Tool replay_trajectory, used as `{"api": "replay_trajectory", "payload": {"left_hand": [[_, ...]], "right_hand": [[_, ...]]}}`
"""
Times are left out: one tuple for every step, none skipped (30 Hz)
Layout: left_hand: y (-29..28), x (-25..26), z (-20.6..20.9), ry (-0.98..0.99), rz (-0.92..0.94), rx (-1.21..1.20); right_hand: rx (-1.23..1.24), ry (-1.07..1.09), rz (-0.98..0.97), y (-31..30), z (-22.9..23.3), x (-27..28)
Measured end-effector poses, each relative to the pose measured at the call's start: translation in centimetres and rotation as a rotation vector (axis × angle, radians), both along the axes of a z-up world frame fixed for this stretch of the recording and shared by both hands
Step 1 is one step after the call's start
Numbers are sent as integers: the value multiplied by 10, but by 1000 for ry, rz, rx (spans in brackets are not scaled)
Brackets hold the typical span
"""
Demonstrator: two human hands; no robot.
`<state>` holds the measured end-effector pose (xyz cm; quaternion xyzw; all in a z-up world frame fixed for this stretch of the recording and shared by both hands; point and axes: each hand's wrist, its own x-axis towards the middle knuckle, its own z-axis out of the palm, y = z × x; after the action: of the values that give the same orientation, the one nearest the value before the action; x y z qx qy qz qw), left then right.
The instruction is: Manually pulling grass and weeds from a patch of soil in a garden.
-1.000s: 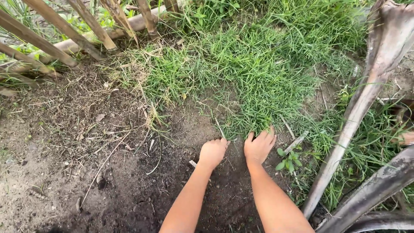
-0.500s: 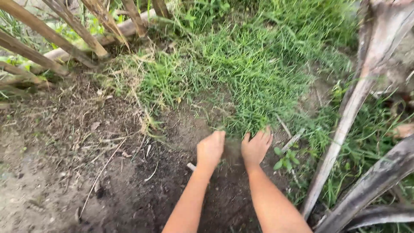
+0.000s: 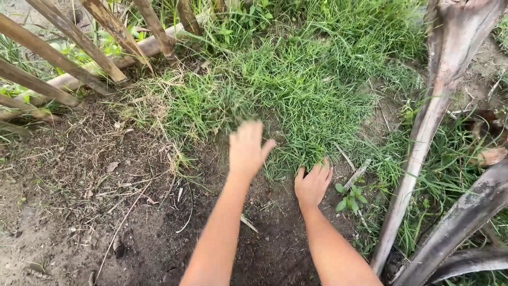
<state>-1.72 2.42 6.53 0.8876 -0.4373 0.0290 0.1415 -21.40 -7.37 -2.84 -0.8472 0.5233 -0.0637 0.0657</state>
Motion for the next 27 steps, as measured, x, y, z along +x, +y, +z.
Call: {"api": "replay_trajectory", "payload": {"left_hand": [[4,-14,-12,-4,-1,-2],[8,-27,-24,25,-20,-16],[12,-43,-38,58,-41,-30],[13,-48,-37,58,-42,-30],[12,-54,-37,64,-20,-30],[11,-60,-37,69,1,-30],[10,-61,-40,71,1,-33],[8,-62,-43,103,6,26],[7,-63,-46,135,13,84],[6,-66,-48,137,15,82],[5,-66,-49,156,3,99],[4,-65,-50,175,-10,116],[1,-67,-46,171,-7,115],[-2,-69,-42,192,-20,203],[-4,-74,-39,217,-37,294],[-5,-76,-54,218,-38,294],[-6,-78,-69,173,-59,230],[-6,-81,-83,129,-79,166],[-6,-82,-97,125,-80,168],[-6,-83,-111,43,-132,201],[-5,-86,-125,-35,-186,234],[-3,-80,-119,-36,-188,237],[-2,-75,-113,69,-223,194],[-1,-71,-107,174,-257,151],[2,-67,-99,174,-261,153],[5,-63,-92,324,-253,84],[7,-57,-83,470,-243,13]], "right_hand": [[-2,-4,-1,-1,-2,1],[-7,-23,1,-2,-4,1],[-11,-38,2,-2,-7,-1],[-12,-38,1,-1,-8,0],[-13,-54,-3,-1,-8,-1],[-14,-70,-6,-2,-7,-1],[-16,-69,-6,-1,-7,-1],[-21,-86,-8,-1,-7,-1],[-25,-103,-8,0,-6,-1],[-27,-102,-5,0,-7,-4],[-37,-90,1,-1,-8,-3],[-47,-79,7,-1,-9,-1],[-48,-82,10,-1,-8,0],[-43,-99,4,-1,-7,1],[-35,-111,-5,1,-7,-1],[-35,-110,-6,1,-4,0],[-9,-102,-10,1,-1,0],[16,-94,-15,2,3,1],[18,-98,-17,1,1,2],[-14,-90,-4,1,0,2],[-46,-79,7,1,-2,1],[-43,-80,4,2,-2,2],[-39,-97,0,2,-1,1],[-36,-115,-4,1,0,1],[-35,-116,-8,2,1,0],[-26,-110,-9,3,2,-1],[-18,-108,-10,3,3,1]]}}
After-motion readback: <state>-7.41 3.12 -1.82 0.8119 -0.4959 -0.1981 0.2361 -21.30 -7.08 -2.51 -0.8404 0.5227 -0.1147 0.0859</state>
